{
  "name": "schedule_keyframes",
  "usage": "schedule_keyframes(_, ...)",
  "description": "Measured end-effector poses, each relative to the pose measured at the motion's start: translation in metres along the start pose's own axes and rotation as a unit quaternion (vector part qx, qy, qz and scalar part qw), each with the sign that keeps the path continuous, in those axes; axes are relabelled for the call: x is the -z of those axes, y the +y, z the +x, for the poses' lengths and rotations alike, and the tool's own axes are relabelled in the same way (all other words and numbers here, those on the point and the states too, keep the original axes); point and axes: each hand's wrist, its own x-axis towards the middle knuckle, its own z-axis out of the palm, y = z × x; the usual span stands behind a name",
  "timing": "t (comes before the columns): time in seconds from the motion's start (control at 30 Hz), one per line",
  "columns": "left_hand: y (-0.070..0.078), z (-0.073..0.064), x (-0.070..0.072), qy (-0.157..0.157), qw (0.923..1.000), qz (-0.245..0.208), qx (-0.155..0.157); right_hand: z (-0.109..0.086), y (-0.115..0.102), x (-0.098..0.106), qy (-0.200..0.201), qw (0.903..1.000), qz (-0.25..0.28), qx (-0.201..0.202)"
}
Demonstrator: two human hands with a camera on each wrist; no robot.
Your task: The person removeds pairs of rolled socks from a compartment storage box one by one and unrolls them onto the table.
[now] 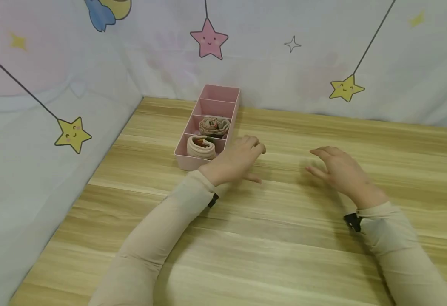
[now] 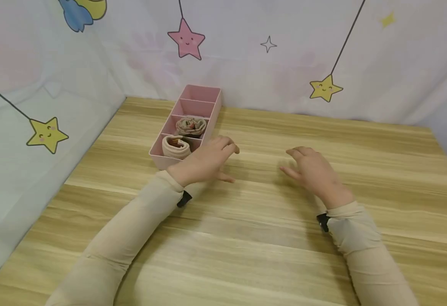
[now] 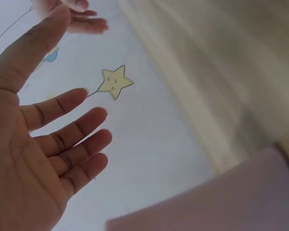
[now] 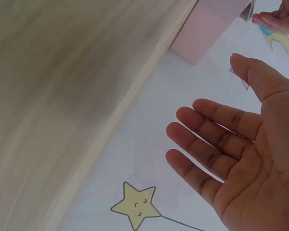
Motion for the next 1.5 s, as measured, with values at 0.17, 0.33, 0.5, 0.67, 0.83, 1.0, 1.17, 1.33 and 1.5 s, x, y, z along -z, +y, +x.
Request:
schedule_keyframes(0.17,-0.007,-0.011,0.016,-0.009,0.9998,-0.016,0.011,0.006,-0.010,-0.002,0.015,0.9998,0.007,0.012)
schedule_keyframes(0.33,-0.015,-0.022,0.034,-0.029,0.9987,-0.017,0.039,0.014,-0.023,-0.001,0.033,0.9990,0.012,0.028)
schedule_keyframes(0.5,-0.029,-0.033,0.050,-0.028,0.9974,-0.027,0.061,0.024,-0.037,0.001,0.043,0.9981,0.020,0.039)
schedule_keyframes(0.67,-0.047,-0.044,0.056,-0.004,0.9972,-0.026,0.070,0.037,-0.051,0.001,0.052,0.9970,0.026,0.052)
schedule_keyframes(0.83,-0.063,-0.055,0.059,-0.019,0.9929,-0.057,0.103,0.048,-0.064,0.001,0.063,0.9947,0.040,0.070)
schedule_keyframes(1.0,-0.077,-0.065,0.062,-0.044,0.9840,-0.084,0.151,0.059,-0.078,0.001,0.063,0.9934,0.057,0.077)
schedule_keyframes(1.17,-0.089,-0.074,0.062,-0.046,0.9788,-0.089,0.179,0.072,-0.090,-0.002,0.065,0.9900,0.077,0.099)
schedule_keyframes(1.33,-0.100,-0.080,0.058,-0.048,0.9755,-0.090,0.195,0.084,-0.106,-0.006,0.059,0.9848,0.110,0.121)
schedule_keyframes(1.5,-0.109,-0.083,0.053,-0.067,0.9735,-0.082,0.203,0.099,-0.125,-0.009,0.049,0.9810,0.123,0.142)
